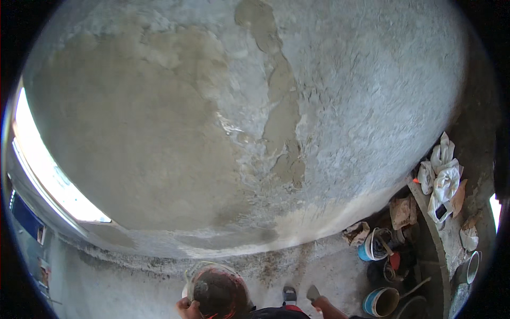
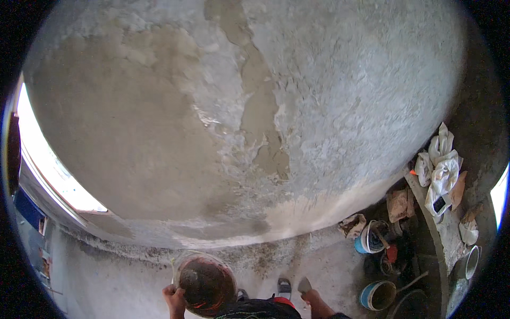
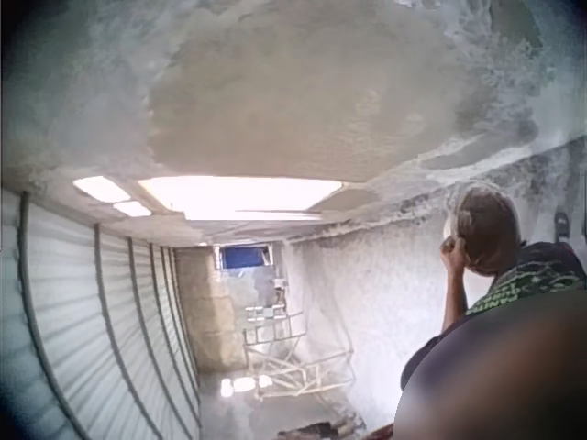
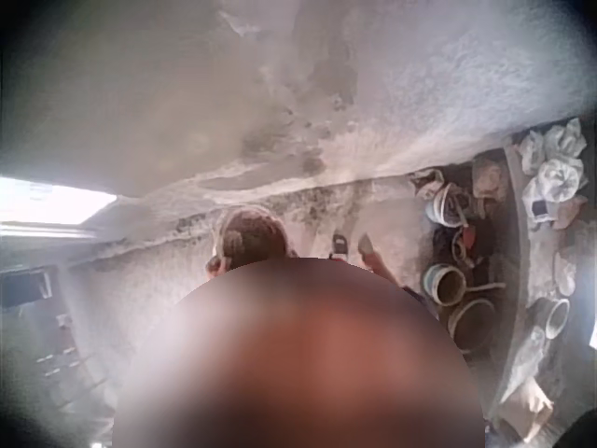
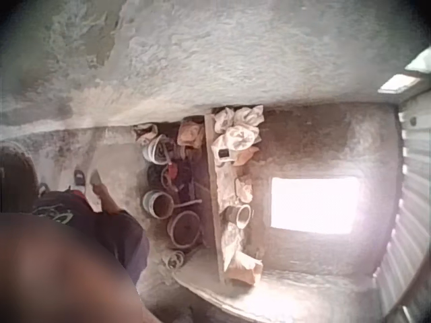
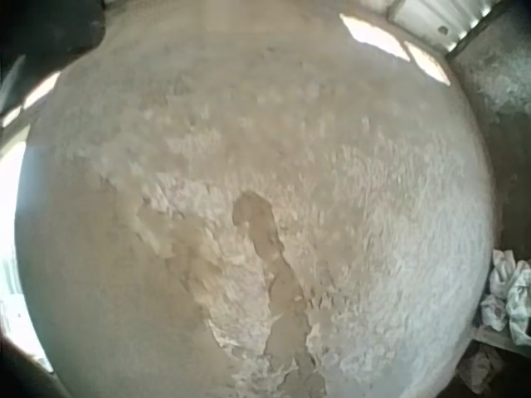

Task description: The person scoops mortar from a bucket using a trowel and applies and smooths it onto the wall.

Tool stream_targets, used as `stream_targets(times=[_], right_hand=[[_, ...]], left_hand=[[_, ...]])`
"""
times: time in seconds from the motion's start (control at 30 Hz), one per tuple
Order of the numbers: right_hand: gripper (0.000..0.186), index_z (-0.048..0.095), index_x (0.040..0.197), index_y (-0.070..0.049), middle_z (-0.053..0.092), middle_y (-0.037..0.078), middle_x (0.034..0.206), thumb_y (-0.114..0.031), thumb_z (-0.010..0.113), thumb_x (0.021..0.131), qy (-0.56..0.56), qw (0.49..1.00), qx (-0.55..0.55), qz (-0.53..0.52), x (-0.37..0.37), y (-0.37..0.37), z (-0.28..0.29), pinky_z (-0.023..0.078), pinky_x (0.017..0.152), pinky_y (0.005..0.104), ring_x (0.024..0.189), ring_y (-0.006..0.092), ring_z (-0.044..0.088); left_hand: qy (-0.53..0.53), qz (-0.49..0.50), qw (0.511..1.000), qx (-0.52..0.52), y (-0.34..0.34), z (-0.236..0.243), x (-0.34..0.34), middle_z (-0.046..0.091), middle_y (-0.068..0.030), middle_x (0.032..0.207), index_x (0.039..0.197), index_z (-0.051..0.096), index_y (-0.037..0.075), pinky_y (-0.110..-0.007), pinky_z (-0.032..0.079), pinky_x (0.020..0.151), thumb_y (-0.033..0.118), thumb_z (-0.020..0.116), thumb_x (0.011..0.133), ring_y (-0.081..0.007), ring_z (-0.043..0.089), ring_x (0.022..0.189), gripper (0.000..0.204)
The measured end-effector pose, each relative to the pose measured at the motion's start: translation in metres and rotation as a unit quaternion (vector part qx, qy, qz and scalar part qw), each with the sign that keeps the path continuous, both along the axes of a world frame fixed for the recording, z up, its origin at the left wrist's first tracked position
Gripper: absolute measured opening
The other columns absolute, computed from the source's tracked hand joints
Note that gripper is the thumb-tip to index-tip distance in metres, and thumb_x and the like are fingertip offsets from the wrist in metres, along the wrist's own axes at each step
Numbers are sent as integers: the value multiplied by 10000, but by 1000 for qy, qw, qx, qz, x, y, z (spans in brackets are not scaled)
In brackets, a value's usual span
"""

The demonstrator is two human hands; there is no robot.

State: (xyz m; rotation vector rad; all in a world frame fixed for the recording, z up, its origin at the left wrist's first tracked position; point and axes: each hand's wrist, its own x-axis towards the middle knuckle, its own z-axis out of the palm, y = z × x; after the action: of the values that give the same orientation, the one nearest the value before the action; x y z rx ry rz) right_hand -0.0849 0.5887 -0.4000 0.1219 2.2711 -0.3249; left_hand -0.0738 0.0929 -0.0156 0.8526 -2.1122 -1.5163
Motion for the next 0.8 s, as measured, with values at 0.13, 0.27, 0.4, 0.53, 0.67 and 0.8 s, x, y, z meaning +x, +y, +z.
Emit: stream_targets(times=[0.13, 0.27, 0.4, 0.53, 0.67, 0.8], right_hand=[[237, 703, 890, -11, 717, 119, 769, -245, 698, 849, -73, 988, -116, 76, 23, 28, 90, 577, 552, 355, 604, 208, 708], [217, 636, 991, -70, 630, 47, 705, -284, 648, 957, -44, 834, -427, -346, -39, -14, 222, 499, 484, 310, 567, 152, 613], [287, 616, 993, -80, 628, 50, 752, -364, 642, 961, 40, 886, -438, -143, -100, -61, 342, 489, 522, 308, 588, 152, 612], [388, 643, 1076, -13, 690, 208, 957, -360, 680, 906, 331, 876, -324, 136, -128, -110, 382, 524, 782, 446, 903, 387, 662], [355, 651, 1064, -9, 681, 243, 983, -317, 662, 887, 293, 909, -213, 206, -137, -142, 455, 508, 831, 498, 964, 434, 645], [311, 659, 999, -13, 682, 238, 920, -306, 634, 899, 216, 918, -173, 285, -152, -177, 508, 501, 802, 507, 910, 440, 644]], left_hand=[[73, -10, 996, 50, 19, 22, -34, 514, 48, 615, 660, 575, -26, -300, 375, 507, 18, 580, 700, -69, 486, 592, 60], [95, -28, 995, 11, 7, 20, -55, 591, 17, 708, 747, 621, -60, -288, 427, 585, -15, 578, 711, -97, 538, 664, 72], [82, -108, 990, 46, 2, 47, -69, 567, 18, 657, 759, 633, -63, -289, 417, 576, -5, 584, 705, -97, 523, 645, 93], [105, -144, 980, -91, -17, 39, -81, 529, -31, 609, 798, 669, -43, -300, 391, 552, 24, 650, 696, -94, 482, 604, 124], [170, -186, 954, -164, -11, 66, -103, 454, -55, 562, 715, 593, -29, -310, 331, 498, 12, 644, 699, -120, 421, 535, 67], [200, -247, 942, -111, -3, 104, -102, 369, -29, 533, 649, 483, -28, -306, 267, 465, -27, 599, 681, -71, 347, 529, 120]])
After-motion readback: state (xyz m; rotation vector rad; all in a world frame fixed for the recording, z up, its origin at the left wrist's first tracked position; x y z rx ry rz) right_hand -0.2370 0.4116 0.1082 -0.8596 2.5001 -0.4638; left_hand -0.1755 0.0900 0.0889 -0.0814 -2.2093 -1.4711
